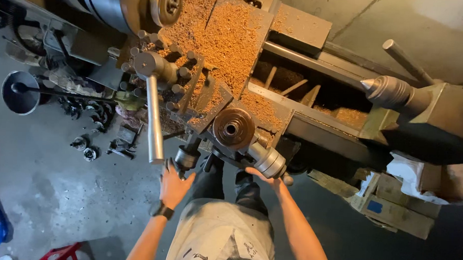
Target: The person operates a metal lathe, adjusting the chuck and tool post while wood shavings accumulate on the bed. They use a wrench to tighten the chuck and manipulate the tool post handle to position the cutting tool.
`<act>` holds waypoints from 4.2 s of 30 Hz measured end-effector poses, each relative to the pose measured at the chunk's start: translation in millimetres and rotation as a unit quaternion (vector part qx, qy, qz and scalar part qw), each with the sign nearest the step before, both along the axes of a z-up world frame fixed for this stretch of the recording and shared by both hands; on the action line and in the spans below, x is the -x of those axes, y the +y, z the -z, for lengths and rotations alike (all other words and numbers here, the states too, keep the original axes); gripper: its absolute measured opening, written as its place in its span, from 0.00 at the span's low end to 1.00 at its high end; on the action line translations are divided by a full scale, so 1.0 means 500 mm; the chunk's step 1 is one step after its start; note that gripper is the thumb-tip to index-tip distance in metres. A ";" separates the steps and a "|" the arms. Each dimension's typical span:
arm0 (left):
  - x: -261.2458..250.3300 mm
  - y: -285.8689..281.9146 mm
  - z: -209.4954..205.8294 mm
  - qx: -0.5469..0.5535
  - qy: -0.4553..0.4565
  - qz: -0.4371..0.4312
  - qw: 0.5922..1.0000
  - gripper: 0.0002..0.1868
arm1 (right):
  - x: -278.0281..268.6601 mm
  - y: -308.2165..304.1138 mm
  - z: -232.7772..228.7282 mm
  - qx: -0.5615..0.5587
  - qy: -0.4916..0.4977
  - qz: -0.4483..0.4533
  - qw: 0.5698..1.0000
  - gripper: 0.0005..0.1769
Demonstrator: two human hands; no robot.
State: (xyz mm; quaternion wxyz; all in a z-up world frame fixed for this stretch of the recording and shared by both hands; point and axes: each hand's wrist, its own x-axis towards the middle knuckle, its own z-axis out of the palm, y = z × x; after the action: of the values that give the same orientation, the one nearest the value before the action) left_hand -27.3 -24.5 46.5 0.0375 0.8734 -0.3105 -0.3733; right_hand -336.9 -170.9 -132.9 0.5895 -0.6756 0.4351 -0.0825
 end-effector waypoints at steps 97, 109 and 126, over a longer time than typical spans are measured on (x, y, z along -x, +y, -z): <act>0.039 0.019 -0.027 0.264 -0.196 0.015 0.944 0.37 | -0.303 0.007 -0.264 -0.071 0.355 -0.076 0.929 0.40; -0.092 0.083 0.147 0.121 -0.055 -0.003 0.991 0.18 | -0.249 0.102 -0.002 -0.120 0.260 0.226 0.931 0.36; 0.047 -0.146 0.293 0.053 -0.006 0.383 0.922 0.26 | -0.165 0.150 0.389 -0.337 0.075 0.569 0.746 0.10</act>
State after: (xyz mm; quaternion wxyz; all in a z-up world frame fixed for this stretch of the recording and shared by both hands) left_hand -51.0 -97.5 -99.8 -0.0639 0.6872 -0.6406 -0.3366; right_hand -254.4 -95.8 -327.2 0.5880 -0.0643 0.7813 -0.1992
